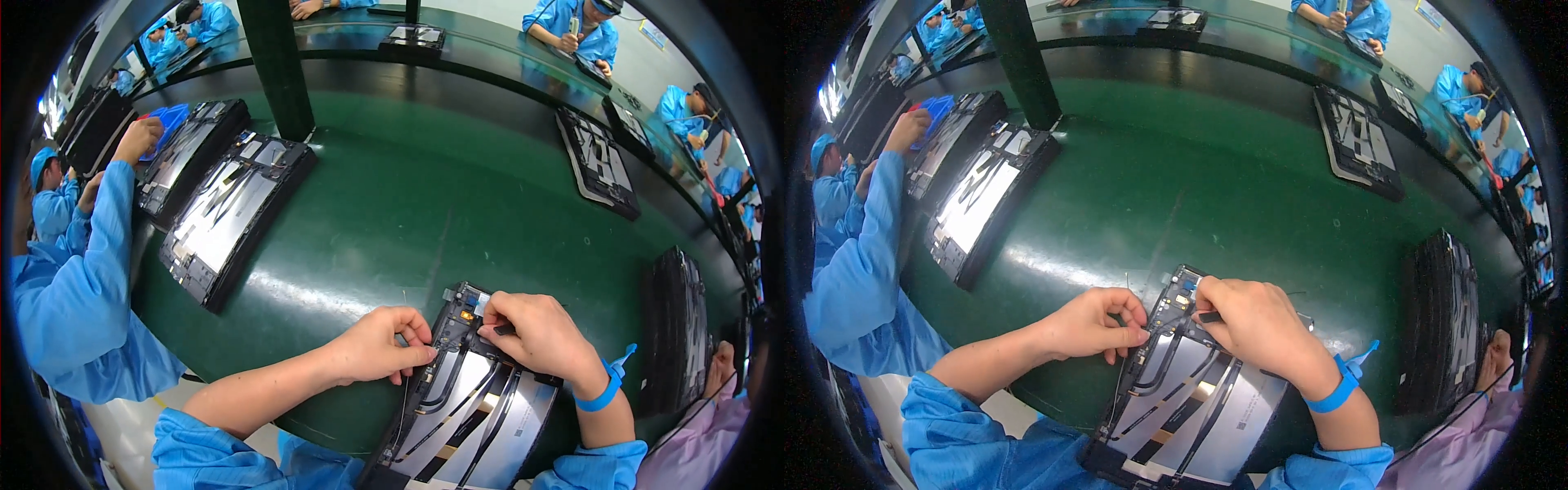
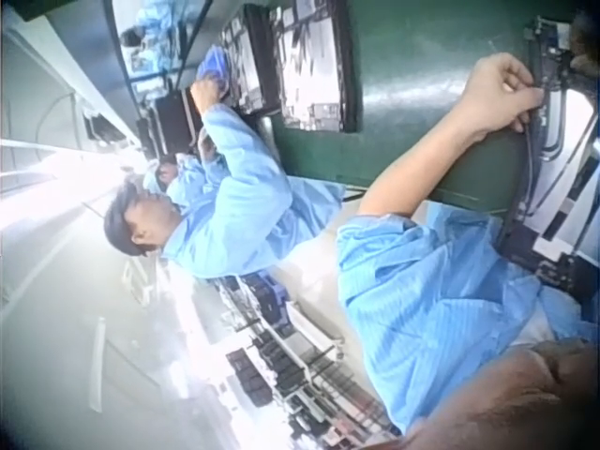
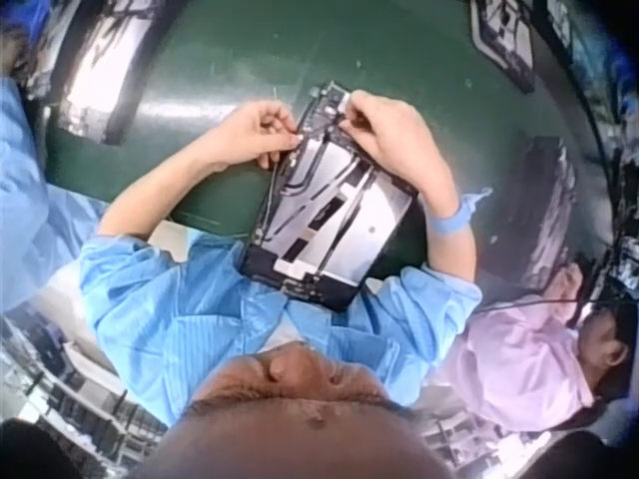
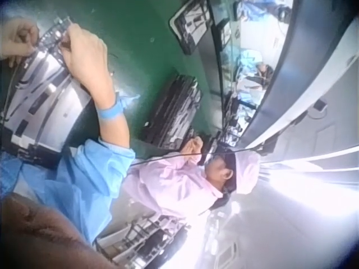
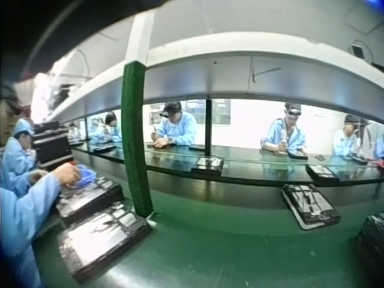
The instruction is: The person assembles internal components of a tablet device by installing a battery, circuit board, and ribbon cable into an electronic chassis, using tweezers and a pointed tool to manipulate the small parts.
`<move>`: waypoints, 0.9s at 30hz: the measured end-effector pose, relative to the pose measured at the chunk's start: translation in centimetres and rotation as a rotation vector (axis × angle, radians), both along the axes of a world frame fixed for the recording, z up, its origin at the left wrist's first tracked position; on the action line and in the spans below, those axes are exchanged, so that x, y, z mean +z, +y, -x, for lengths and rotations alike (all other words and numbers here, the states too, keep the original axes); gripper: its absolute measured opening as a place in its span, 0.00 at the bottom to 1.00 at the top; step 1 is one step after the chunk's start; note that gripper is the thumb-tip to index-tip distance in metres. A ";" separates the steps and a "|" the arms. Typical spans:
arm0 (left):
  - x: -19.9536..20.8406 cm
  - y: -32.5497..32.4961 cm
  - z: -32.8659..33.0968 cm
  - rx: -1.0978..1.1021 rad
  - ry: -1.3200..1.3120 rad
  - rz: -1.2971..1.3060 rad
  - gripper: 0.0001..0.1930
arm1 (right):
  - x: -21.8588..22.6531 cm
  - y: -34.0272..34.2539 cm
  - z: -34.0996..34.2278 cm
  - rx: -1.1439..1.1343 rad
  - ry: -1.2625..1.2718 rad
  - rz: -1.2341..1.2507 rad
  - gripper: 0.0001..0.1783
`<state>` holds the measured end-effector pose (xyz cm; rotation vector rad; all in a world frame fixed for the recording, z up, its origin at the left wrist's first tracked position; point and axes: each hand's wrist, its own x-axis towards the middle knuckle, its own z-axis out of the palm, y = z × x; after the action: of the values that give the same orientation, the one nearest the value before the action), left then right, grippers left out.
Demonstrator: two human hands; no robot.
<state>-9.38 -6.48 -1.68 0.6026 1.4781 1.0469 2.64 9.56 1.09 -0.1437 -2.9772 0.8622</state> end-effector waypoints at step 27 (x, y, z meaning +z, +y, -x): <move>0.2 1.0 0.4 -0.018 -0.098 0.040 0.07 | -1.1 -0.4 -0.7 -0.148 0.100 0.103 0.06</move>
<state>-9.82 -5.45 -1.47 0.5281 1.4019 1.0166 3.30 9.13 -0.05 -0.3109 -2.7896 0.9734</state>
